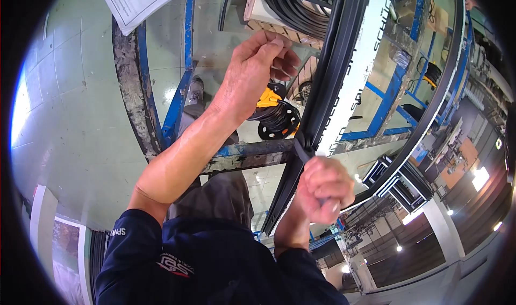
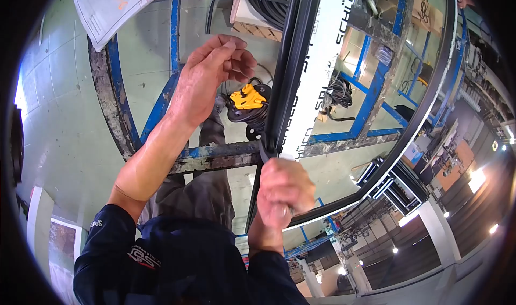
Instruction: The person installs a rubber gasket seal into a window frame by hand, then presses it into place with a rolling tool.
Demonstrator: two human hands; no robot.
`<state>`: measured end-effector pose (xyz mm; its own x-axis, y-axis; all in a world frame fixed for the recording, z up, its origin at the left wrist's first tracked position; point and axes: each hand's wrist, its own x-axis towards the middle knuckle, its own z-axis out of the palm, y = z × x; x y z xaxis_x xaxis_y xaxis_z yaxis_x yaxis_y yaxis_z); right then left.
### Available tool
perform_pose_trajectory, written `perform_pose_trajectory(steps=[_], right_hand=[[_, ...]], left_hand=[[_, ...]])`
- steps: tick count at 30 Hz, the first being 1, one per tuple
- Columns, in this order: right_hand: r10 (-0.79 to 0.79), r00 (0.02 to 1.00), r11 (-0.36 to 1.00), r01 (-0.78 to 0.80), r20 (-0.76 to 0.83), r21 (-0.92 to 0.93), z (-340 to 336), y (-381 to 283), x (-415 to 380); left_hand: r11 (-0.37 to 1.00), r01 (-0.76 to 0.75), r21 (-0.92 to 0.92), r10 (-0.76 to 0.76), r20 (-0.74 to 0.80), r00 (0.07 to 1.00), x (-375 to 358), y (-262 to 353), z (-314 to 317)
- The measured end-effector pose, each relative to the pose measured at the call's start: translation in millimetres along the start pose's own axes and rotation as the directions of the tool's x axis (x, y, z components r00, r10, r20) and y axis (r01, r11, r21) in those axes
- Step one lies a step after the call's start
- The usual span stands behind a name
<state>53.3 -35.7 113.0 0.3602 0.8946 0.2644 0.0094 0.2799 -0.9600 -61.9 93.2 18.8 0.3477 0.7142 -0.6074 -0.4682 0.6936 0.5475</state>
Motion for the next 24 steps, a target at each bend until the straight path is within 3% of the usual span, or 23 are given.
perform_pose_trajectory(steps=[3,4,6,9,12,13,14,17,21,24], right_hand=[[-0.170,0.984,0.985,0.169,0.048,0.032,12.1,27.4,49.2],[-0.205,0.977,0.973,0.196,0.063,0.120,16.7,38.0,71.7],[-0.149,0.989,0.977,0.146,0.009,0.155,24.6,46.9,96.7],[-0.190,0.981,0.980,0.187,0.030,0.068,12.2,33.9,61.1],[-0.121,0.993,0.973,0.115,0.016,0.202,15.1,25.2,51.4],[-0.143,0.961,0.989,0.127,0.236,0.079,9.1,30.7,72.9],[-0.186,0.966,0.981,0.191,0.180,-0.012,11.9,43.0,92.3],[-0.209,0.965,0.976,0.216,0.157,-0.033,29.8,60.6,143.7],[-0.189,0.975,0.972,0.170,0.114,0.160,13.9,42.6,85.0],[-0.146,0.989,0.981,0.140,0.037,0.138,20.2,39.1,82.2]], left_hand=[[1.000,-0.023,-0.016,0.023,-0.004,1.000,1.0,4.9,-4.7],[0.999,-0.023,-0.022,0.023,-0.010,1.000,-1.2,3.9,-5.3],[1.000,-0.020,-0.006,0.020,-0.051,0.999,-4.1,6.1,-4.5],[0.999,-0.009,-0.045,0.007,-0.034,0.999,-3.4,4.0,-4.6],[0.997,-0.003,-0.073,0.001,-0.029,1.000,-0.5,4.1,-4.7],[0.998,-0.006,-0.070,0.004,-0.022,1.000,-1.3,4.6,-3.8],[0.998,-0.010,-0.065,0.009,-0.017,1.000,-2.3,5.9,-3.5],[0.998,-0.035,-0.046,0.033,-0.043,0.999,-4.0,12.4,-4.0],[0.993,-0.028,-0.117,0.023,-0.049,0.999,3.3,5.3,-7.2],[0.988,-0.039,-0.151,0.029,-0.066,0.997,3.6,6.2,-7.0]])
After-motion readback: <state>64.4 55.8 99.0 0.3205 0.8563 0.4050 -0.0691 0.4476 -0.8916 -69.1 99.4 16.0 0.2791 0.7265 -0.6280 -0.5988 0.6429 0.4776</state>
